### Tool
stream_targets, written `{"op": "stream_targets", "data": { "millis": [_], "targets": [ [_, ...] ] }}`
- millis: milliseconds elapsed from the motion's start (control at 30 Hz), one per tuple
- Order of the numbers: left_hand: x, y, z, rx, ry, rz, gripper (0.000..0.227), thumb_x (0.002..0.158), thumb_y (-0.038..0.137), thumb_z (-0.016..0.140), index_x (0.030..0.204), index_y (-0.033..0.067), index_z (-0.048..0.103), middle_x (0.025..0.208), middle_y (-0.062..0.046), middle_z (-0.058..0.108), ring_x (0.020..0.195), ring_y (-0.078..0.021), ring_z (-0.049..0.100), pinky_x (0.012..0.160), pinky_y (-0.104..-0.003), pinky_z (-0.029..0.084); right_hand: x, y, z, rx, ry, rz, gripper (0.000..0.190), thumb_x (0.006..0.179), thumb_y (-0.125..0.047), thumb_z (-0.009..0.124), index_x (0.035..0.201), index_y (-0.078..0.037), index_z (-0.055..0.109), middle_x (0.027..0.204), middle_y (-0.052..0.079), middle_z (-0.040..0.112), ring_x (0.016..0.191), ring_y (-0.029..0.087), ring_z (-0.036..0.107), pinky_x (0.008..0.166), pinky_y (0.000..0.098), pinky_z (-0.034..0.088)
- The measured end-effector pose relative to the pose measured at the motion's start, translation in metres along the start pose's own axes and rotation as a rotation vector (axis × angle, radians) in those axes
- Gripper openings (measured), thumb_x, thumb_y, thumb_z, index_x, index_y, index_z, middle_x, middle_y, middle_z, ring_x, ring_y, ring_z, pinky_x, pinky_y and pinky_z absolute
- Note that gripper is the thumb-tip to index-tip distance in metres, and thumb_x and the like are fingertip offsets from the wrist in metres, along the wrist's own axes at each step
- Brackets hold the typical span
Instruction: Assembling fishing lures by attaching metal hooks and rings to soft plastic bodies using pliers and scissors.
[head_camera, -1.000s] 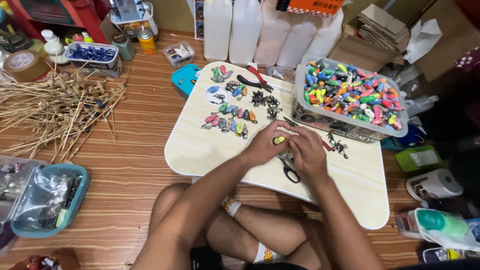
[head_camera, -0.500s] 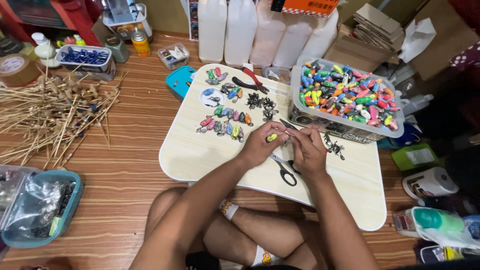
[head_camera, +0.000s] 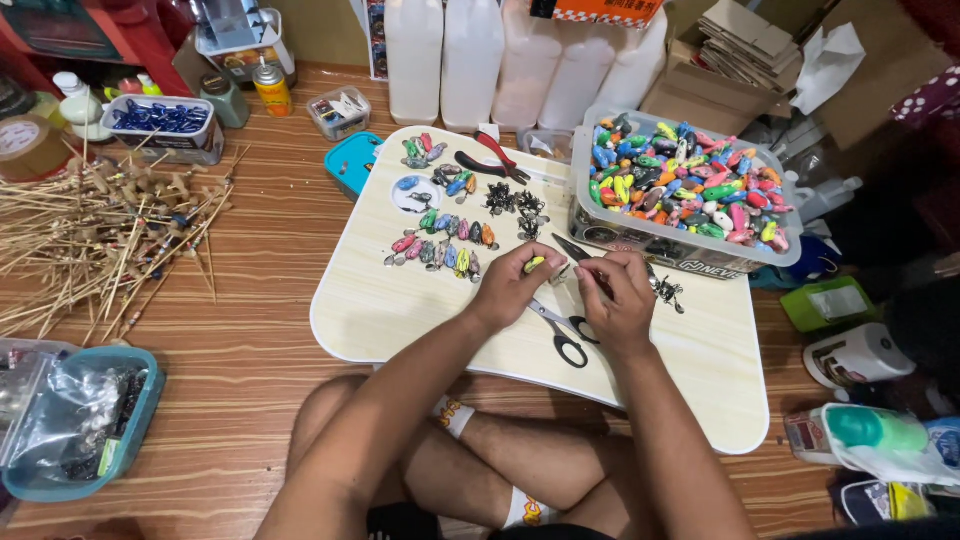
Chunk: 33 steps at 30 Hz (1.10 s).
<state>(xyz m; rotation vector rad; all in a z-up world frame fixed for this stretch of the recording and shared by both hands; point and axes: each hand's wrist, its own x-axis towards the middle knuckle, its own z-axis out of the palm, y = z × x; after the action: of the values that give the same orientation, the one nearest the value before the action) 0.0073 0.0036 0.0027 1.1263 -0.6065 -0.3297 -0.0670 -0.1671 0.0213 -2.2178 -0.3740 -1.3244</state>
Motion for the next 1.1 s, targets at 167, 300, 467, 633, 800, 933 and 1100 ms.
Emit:
{"op": "stream_targets", "data": {
  "millis": [167, 300, 467, 633, 800, 933, 1100],
  "targets": [
    [0.008, -0.019, -0.003, -0.039, -0.041, 0.116, 0.016, 0.100, 0.016, 0.068, 0.099, 0.0008, 0.069, 0.112, -0.014, 0.066, 0.111, -0.0190, 0.059, 0.105, -0.037, 0.045, -0.001, 0.001, 0.003, 0.114, -0.043, 0.068, 0.007, 0.093, -0.009, 0.081, 0.098, -0.005, 0.078, 0.086, 0.010, 0.061, 0.069, 0.022, 0.061, 0.066, 0.0350, 0.053],
    [0.009, -0.023, -0.004, -0.101, -0.102, 0.120, 0.017, 0.101, 0.016, 0.067, 0.099, -0.0012, 0.068, 0.116, -0.016, 0.061, 0.115, -0.0193, 0.055, 0.108, -0.037, 0.040, -0.023, 0.026, 0.011, 0.246, -0.084, 0.192, 0.009, 0.091, -0.011, 0.082, 0.099, -0.008, 0.081, 0.085, 0.008, 0.058, 0.069, 0.016, 0.053, 0.066, 0.0324, 0.050],
    [0.011, -0.024, -0.005, -0.092, -0.128, 0.129, 0.016, 0.101, 0.014, 0.067, 0.099, -0.0021, 0.068, 0.117, -0.015, 0.060, 0.115, -0.0185, 0.054, 0.108, -0.036, 0.040, -0.019, 0.015, 0.007, 0.304, -0.070, 0.236, 0.010, 0.090, -0.010, 0.083, 0.099, -0.008, 0.083, 0.084, 0.008, 0.056, 0.068, 0.013, 0.050, 0.065, 0.0303, 0.047],
    [0.010, -0.020, -0.003, -0.104, -0.125, 0.124, 0.017, 0.101, 0.014, 0.067, 0.100, -0.0027, 0.069, 0.118, -0.016, 0.060, 0.116, -0.0181, 0.054, 0.108, -0.036, 0.041, -0.020, 0.023, 0.009, 0.305, -0.062, 0.229, 0.012, 0.089, -0.011, 0.084, 0.100, -0.008, 0.083, 0.084, 0.007, 0.055, 0.067, 0.014, 0.049, 0.064, 0.0296, 0.047],
    [0.009, -0.020, -0.004, -0.080, -0.129, 0.112, 0.015, 0.099, 0.012, 0.069, 0.097, -0.0028, 0.069, 0.114, -0.015, 0.061, 0.112, -0.0192, 0.056, 0.106, -0.035, 0.042, -0.017, 0.017, 0.008, 0.281, -0.068, 0.215, 0.016, 0.086, -0.011, 0.088, 0.101, -0.009, 0.084, 0.082, 0.006, 0.054, 0.066, 0.014, 0.050, 0.064, 0.0293, 0.047],
    [0.009, -0.016, -0.004, -0.081, -0.137, 0.114, 0.015, 0.100, 0.014, 0.069, 0.098, -0.0014, 0.069, 0.115, -0.015, 0.061, 0.113, -0.0177, 0.056, 0.106, -0.034, 0.041, -0.016, 0.019, 0.009, 0.250, -0.052, 0.194, 0.015, 0.085, -0.010, 0.088, 0.099, -0.009, 0.083, 0.082, 0.006, 0.056, 0.066, 0.015, 0.051, 0.063, 0.0305, 0.049],
    [0.009, -0.015, -0.005, -0.086, -0.134, 0.099, 0.018, 0.101, 0.016, 0.068, 0.100, -0.0014, 0.069, 0.116, -0.014, 0.061, 0.113, -0.0167, 0.055, 0.106, -0.033, 0.041, -0.015, 0.017, 0.007, 0.274, -0.064, 0.214, 0.014, 0.085, -0.010, 0.087, 0.098, -0.009, 0.084, 0.081, 0.007, 0.058, 0.065, 0.014, 0.053, 0.063, 0.0297, 0.048]
  ]
}}
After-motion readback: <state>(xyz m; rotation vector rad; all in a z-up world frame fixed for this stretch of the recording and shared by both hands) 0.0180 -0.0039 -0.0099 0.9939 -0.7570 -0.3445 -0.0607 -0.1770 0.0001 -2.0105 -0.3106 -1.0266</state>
